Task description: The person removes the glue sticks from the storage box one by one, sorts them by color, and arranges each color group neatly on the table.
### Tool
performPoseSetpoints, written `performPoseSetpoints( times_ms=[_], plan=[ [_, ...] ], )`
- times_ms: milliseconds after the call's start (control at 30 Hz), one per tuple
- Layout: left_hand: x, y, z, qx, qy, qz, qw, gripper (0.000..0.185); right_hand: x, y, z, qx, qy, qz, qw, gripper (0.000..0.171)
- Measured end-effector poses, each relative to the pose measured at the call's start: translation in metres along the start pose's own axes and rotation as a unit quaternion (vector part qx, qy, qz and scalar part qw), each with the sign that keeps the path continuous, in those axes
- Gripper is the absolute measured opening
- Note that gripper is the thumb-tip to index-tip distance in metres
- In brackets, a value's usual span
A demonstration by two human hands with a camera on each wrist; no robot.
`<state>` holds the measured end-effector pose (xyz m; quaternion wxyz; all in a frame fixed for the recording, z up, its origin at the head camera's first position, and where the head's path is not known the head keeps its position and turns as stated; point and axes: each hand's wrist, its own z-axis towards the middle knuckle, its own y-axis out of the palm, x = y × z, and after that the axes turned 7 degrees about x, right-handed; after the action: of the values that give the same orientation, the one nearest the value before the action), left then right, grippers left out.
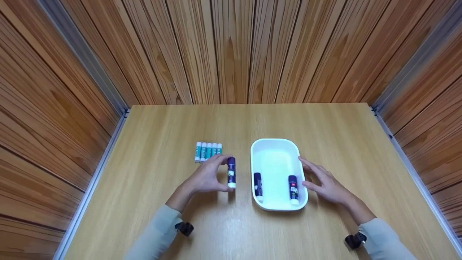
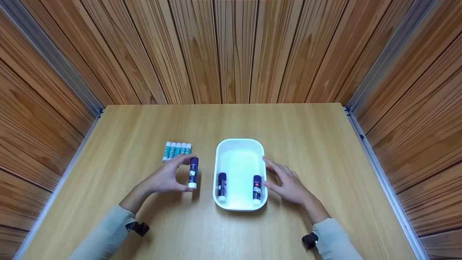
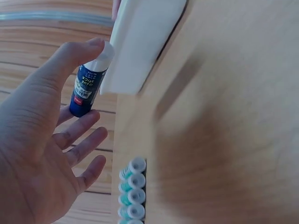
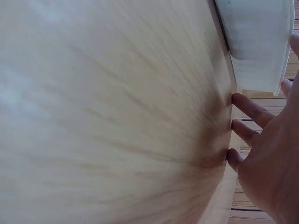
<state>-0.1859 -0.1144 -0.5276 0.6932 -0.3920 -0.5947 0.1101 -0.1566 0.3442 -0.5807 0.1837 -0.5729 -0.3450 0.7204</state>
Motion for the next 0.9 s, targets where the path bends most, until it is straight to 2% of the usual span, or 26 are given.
performPoseSetpoints(
  times_ms=[267,467,700,900],
  plan=[
    [-0.016,-0.008,-0.007,0.000,-0.019,-0.012,0.9998,0.102,0.000,0.000,0.000,0.000,-0.001,0.000,1.000,0.081],
    [-0.029,-0.006,-0.015,0.000,-0.037,-0.012,0.9992,0.103,0.001,0.000,0.001,0.006,-0.004,0.003,1.000,0.082],
    [-0.046,-0.001,-0.022,-0.009,-0.050,0.021,0.9985,0.107,0.001,0.000,0.000,0.007,-0.010,0.009,1.000,0.082],
    [-0.052,0.001,-0.022,-0.010,-0.058,0.054,0.9968,0.108,0.001,-0.001,0.000,0.007,-0.011,0.010,1.000,0.082]
  ],
)
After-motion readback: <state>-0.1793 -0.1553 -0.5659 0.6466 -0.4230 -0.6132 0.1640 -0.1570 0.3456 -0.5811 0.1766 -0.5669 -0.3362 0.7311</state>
